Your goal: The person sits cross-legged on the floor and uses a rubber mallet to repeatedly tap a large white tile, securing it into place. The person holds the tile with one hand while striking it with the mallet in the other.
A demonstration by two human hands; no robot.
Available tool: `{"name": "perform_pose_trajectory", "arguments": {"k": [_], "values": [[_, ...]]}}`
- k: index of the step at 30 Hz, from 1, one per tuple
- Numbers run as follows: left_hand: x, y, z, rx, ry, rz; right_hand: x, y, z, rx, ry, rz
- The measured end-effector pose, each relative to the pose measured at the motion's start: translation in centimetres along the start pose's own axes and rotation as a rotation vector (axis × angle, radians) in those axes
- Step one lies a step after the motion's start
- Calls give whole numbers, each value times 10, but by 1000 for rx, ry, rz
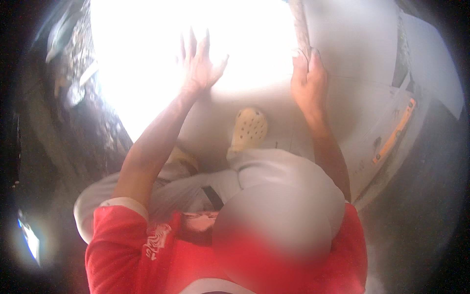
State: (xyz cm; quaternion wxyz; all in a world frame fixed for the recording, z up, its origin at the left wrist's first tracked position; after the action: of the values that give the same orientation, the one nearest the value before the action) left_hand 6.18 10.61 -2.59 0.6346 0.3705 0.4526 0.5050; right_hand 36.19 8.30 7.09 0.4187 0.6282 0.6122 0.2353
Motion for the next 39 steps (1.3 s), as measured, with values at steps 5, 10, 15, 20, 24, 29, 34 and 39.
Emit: {"name": "perform_pose_trajectory", "arguments": {"k": [5, 10, 15, 20, 24, 29, 34, 39], "values": [[5, 7, -1, -66, -56, 94, 34, 79, -6, 257, 197, 314], [1, 0, -8, -108, -41, 81, 3, 43, -55, 243, 386, 408], [-3, 0, -6, -105, -62, 125, -20, -30, -45, 142, 175, 1], [-4, -3, -15, -183, -96, 144, 2, 3, -25, 727, -111, -26], [-5, -5, -20, -277, -84, 101, -19, -25, -48, 208, 96, 195], [3, 13, -15, -173, -89, 95, -10, -49, -13, 548, -65, 35], [58, 42, -50, -49, -20, 172, 39, 36, -55, 1224, -8, 178], [63, 46, -59, 54, 55, 75, 52, 13, -87, 985, 169, 474]]}}
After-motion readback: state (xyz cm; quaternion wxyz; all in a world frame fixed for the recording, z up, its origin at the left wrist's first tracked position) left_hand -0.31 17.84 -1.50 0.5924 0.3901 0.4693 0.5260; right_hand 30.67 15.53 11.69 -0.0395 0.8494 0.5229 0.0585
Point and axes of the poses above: each hand's wrist, its own x-axis towards the middle knuckle, its own y-axis out of the back of the hand, z = x × y, the point moved 10 cm from there along x, towards the middle knuckle, and after that the axes turned 2 degrees about -z, right-handed, at the moved point
